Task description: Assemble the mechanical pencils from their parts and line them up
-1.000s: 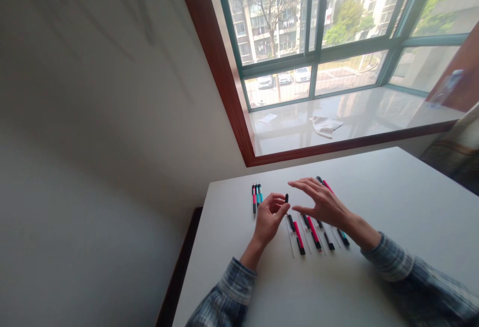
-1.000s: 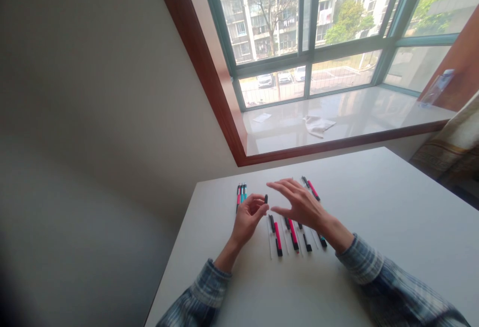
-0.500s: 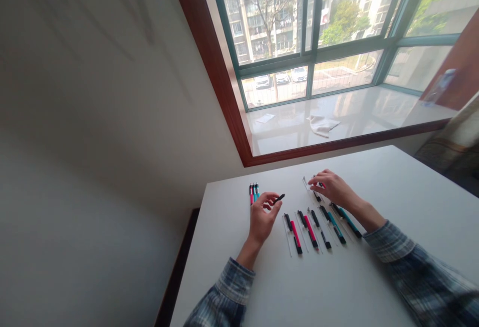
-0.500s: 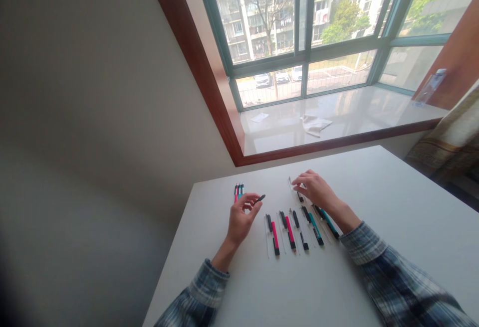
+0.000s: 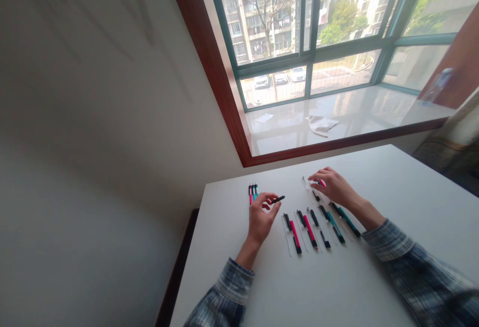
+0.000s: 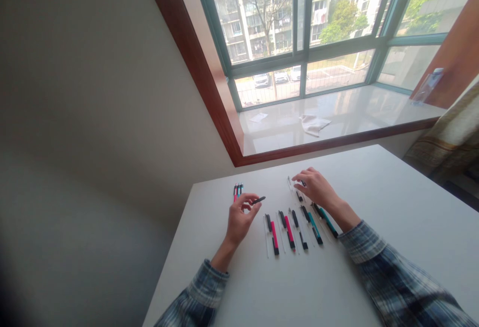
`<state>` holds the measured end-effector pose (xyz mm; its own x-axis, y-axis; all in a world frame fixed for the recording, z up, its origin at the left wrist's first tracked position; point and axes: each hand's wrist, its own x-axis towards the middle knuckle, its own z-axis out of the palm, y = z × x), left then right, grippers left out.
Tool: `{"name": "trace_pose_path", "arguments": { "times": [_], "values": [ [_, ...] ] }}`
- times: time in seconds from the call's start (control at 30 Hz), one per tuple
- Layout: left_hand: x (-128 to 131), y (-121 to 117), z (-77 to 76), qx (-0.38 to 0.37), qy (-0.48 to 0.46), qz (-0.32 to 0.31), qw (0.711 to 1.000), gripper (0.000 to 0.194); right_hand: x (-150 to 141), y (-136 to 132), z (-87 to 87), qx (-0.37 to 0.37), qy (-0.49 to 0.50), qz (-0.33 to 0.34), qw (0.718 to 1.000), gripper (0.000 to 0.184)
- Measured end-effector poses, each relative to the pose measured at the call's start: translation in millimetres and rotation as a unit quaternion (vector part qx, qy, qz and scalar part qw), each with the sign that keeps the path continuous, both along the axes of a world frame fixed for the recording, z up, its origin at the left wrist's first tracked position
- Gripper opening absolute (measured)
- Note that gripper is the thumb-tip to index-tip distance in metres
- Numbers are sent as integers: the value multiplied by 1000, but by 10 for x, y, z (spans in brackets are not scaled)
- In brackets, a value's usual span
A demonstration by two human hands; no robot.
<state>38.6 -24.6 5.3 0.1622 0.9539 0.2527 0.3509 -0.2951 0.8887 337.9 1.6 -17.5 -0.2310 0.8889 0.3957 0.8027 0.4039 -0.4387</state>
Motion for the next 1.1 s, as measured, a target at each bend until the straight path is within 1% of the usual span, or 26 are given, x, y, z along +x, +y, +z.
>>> {"name": "trace_pose_path", "arguments": {
  "times": [0.13, 0.23, 0.3, 0.4, 0.57, 0.7, 0.8, 0.87, 0.97, 1.03, 1.1],
  "values": [
    [-2, 0, -13, -1, -6, 2, 1000, 12, 71, -1, 26, 23, 12, -24, 999, 32],
    [-1, -9, -11, -5, -9, 3, 1000, 13, 71, 21, 29, 38, 20, -28, 999, 37],
    [-1, -13, -9, -8, -13, 4, 1000, 15, 61, 63, 40, 43, 17, -24, 999, 35],
    [-4, -13, -10, -11, -19, 7, 1000, 18, 51, 173, 75, 45, -2, -15, 999, 25],
    [-8, -26, -14, -11, -14, 10, 1000, 18, -10, 373, 89, 15, -48, 17, 999, 16],
    [-4, -60, 8, -9, -9, 10, 1000, 18, -105, 451, 42, 5, -68, 13, 998, 15],
    [-5, -68, 24, -9, -8, 12, 1000, 17, -152, 434, 67, 6, -64, 11, 998, 17],
    [-8, -58, 28, -10, -6, 12, 1000, 16, -172, 367, 133, 20, -26, 2, 999, 18],
    [-6, -41, 32, -14, -4, 6, 1000, 13, -209, 166, 257, 38, 94, -31, 994, 21],
    [3, -40, 34, -15, -1, 2, 1000, 11, -249, -10, 306, 16, 174, -36, 984, 26],
    [17, -47, 33, -17, 2, 1, 1000, 10, -302, -179, 305, -26, 246, -13, 969, 30]
  ]
}}
